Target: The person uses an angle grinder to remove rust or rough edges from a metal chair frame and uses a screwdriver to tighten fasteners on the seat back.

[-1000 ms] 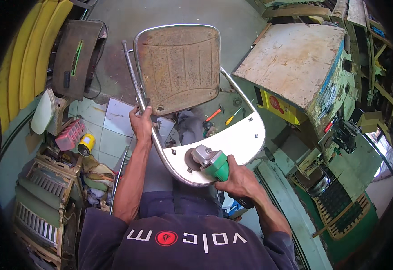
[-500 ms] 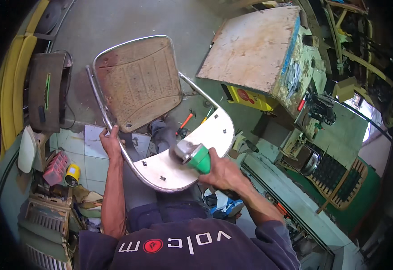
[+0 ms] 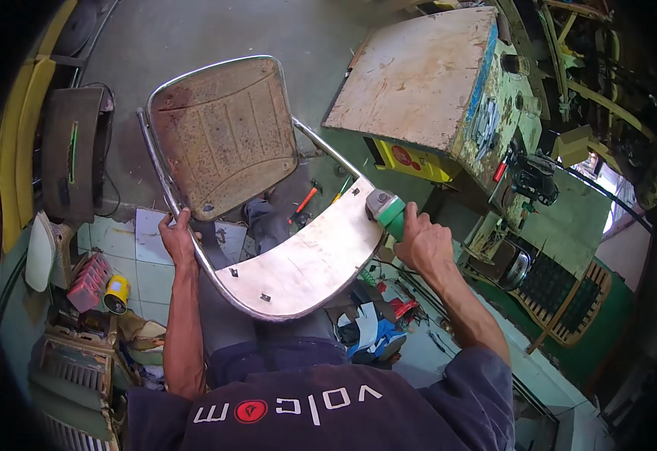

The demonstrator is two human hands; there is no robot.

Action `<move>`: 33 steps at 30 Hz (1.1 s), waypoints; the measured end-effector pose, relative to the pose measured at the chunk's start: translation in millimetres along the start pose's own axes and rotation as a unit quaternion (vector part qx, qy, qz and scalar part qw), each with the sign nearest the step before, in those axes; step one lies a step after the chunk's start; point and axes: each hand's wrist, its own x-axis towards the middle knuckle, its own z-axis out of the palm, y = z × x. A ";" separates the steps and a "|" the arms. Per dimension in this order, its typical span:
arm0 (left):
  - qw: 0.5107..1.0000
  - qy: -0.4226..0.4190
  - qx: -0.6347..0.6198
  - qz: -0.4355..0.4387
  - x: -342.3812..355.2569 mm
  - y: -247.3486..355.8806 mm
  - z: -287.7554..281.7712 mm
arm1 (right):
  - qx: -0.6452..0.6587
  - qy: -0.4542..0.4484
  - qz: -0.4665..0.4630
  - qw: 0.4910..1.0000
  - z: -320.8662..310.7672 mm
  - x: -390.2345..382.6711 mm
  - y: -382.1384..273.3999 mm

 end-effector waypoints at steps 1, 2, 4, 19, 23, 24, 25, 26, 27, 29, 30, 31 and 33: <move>1.000 -0.001 -0.002 0.006 -0.9 3.5 0.9 | -0.008 -0.001 -0.006 1.000 1.1 1.8 1.1; 1.000 -0.007 0.000 -0.002 -3.1 6.3 2.1 | -0.015 -0.002 -0.013 1.000 2.7 3.6 2.5; 1.000 -0.017 0.002 -0.019 -9.0 13.2 3.0 | -0.025 0.011 -0.017 0.999 5.6 5.1 2.3; 0.998 -0.032 -0.053 -0.016 -14.9 14.9 5.8 | -0.016 0.000 -0.012 1.000 -5.9 1.3 4.0; 0.999 -0.027 -0.035 -0.015 -12.6 14.0 3.7 | -0.010 0.010 0.010 1.000 -3.1 4.4 8.5; 0.999 -0.023 -0.027 -0.012 -9.8 11.1 3.9 | -0.007 0.014 0.019 1.000 -3.3 4.7 9.5; 1.000 -0.021 -0.018 -0.009 -11.8 13.3 6.0 | -0.004 0.007 0.011 1.000 -2.7 4.1 11.7; 0.999 -0.021 -0.019 -0.014 -13.3 16.0 5.4 | -0.002 0.001 0.003 1.000 -2.2 3.4 13.8; 0.999 -0.022 -0.021 -0.018 -14.5 19.8 2.9 | 0.001 -0.006 -0.004 1.000 -1.2 3.0 15.6; 0.999 -0.023 -0.017 -0.019 -16.2 23.2 2.9 | 0.001 -0.003 0.000 1.000 0.0 2.1 15.4; 1.000 -0.023 -0.010 -0.016 -14.7 20.4 3.6 | 0.000 -0.002 0.002 1.000 0.6 1.5 15.4; 1.000 -0.021 -0.002 -0.012 -12.6 18.9 3.0 | 0.009 -0.010 0.002 1.000 -0.5 1.4 15.1; 1.000 -0.017 0.003 -0.017 -8.3 17.3 1.0 | 0.027 -0.026 0.003 0.999 -4.2 0.6 14.4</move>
